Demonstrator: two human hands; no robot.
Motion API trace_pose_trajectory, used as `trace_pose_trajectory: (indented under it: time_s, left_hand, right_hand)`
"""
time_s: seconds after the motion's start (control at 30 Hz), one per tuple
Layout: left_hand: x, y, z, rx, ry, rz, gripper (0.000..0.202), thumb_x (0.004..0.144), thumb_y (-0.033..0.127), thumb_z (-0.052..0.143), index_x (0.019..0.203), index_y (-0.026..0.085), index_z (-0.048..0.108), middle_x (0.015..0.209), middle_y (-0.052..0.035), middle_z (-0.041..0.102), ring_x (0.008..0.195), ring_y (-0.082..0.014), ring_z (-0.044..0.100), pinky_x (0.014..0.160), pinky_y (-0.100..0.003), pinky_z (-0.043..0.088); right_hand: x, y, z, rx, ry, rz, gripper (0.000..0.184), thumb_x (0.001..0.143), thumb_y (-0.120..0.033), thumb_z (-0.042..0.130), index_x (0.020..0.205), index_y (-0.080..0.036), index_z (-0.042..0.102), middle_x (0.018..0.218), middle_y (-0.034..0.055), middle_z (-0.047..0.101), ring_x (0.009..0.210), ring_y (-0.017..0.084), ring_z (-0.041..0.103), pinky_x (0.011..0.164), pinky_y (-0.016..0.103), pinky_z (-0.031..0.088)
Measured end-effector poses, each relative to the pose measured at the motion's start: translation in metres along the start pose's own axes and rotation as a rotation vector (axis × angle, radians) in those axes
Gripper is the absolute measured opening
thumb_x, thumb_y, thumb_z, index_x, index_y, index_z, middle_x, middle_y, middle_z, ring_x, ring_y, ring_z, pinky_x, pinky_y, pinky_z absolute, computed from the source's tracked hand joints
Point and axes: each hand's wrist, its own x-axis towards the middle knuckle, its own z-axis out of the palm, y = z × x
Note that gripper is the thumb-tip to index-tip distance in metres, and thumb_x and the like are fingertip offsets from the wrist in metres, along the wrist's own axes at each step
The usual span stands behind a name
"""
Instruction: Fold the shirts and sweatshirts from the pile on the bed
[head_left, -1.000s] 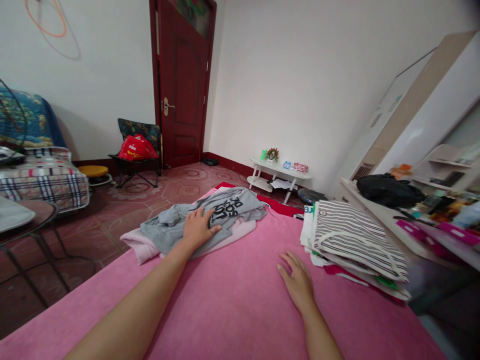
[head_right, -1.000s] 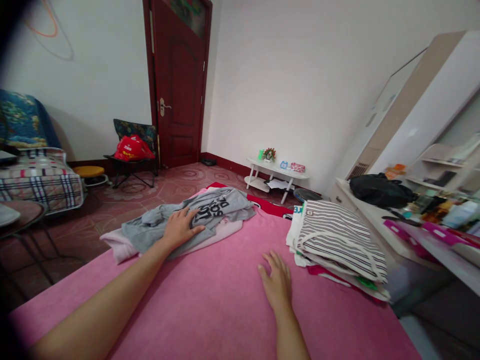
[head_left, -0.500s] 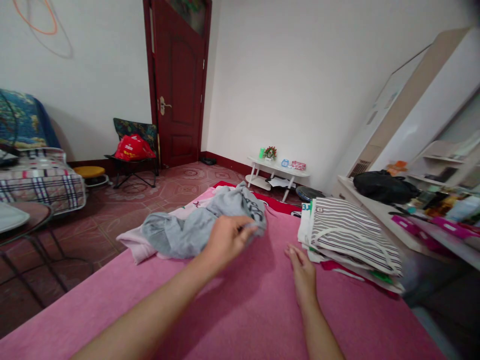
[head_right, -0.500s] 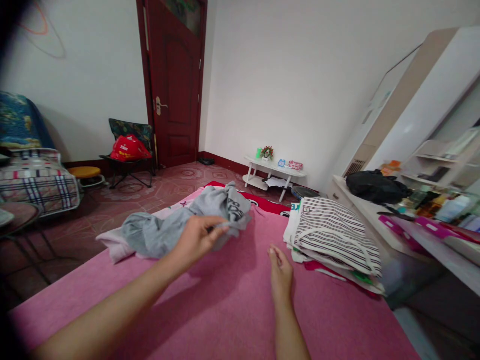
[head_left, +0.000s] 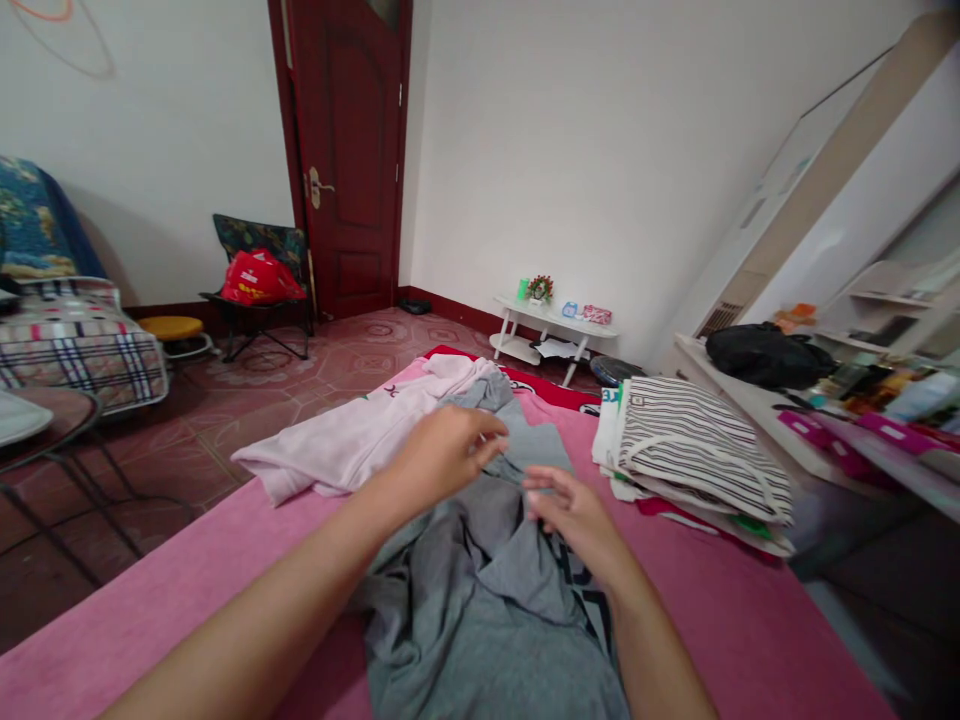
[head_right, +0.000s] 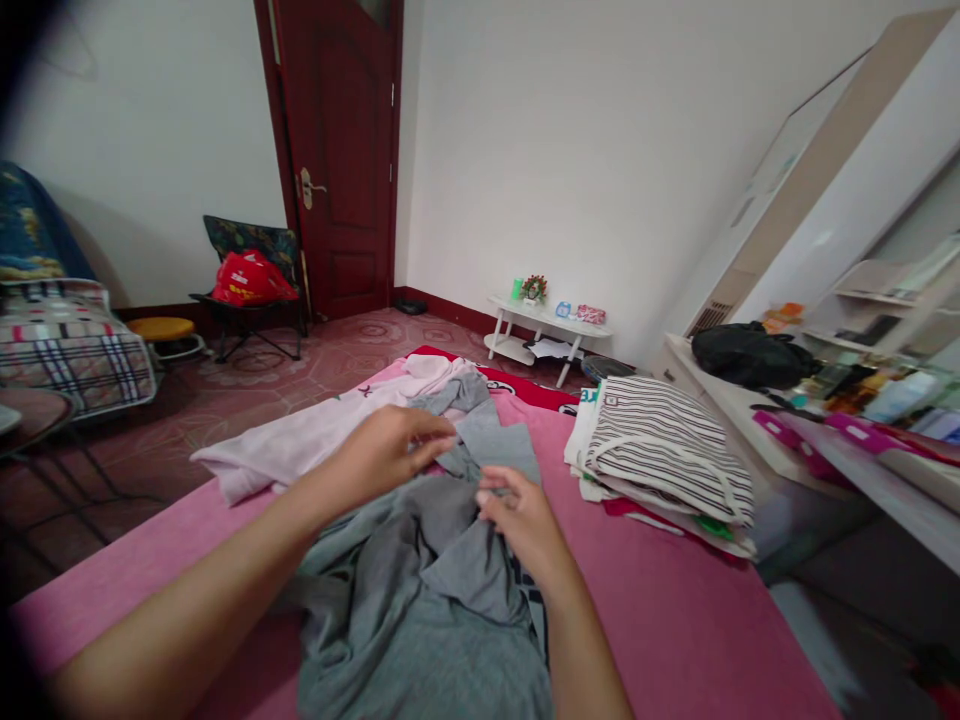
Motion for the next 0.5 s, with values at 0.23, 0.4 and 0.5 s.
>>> trace_pose_trajectory:
  time_s: [0.23,0.4,0.5]
  left_hand:
    - [0.005,-0.043,-0.019,0.155,0.195,-0.170,0.022,0.084,0.027,0.055,0.088,0.018,0.075,0.083,-0.0057,0.073,0.072,-0.0175,0.063,0.065,-0.024,0.041]
    - [0.005,-0.041,-0.017,0.068,0.175,-0.118,0.021,0.083,0.027,0.056,0.089,0.018,0.075,0.081,-0.0044,0.073,0.071,-0.0161,0.062,0.067,-0.024,0.042]
    - [0.004,-0.042,-0.019,0.015,0.163,-0.124,0.022,0.083,0.029,0.056,0.087,0.017,0.074,0.079,-0.0040,0.073,0.068,-0.0156,0.062,0.066,-0.024,0.043]
  right_hand:
    - [-0.060,-0.037,0.097,-0.758,-0.590,-0.182,0.095,0.052,-0.038,0.082,0.138,-0.025,0.043,0.149,0.0199,0.030,0.118,0.037,0.051,0.094,0.047,0.042]
    - [-0.055,-0.031,0.120,-0.907,-0.331,-0.249,0.026,0.072,-0.014,0.050,0.091,-0.014,0.068,0.115,0.0169,0.063,0.086,0.026,0.065,0.075,0.035,0.048]
    - [-0.032,-0.029,0.085,-0.631,-0.116,-0.240,0.018,0.068,-0.013,0.048,0.068,-0.016,0.065,0.071,0.0040,0.066,0.067,0.017,0.061,0.064,0.026,0.044]
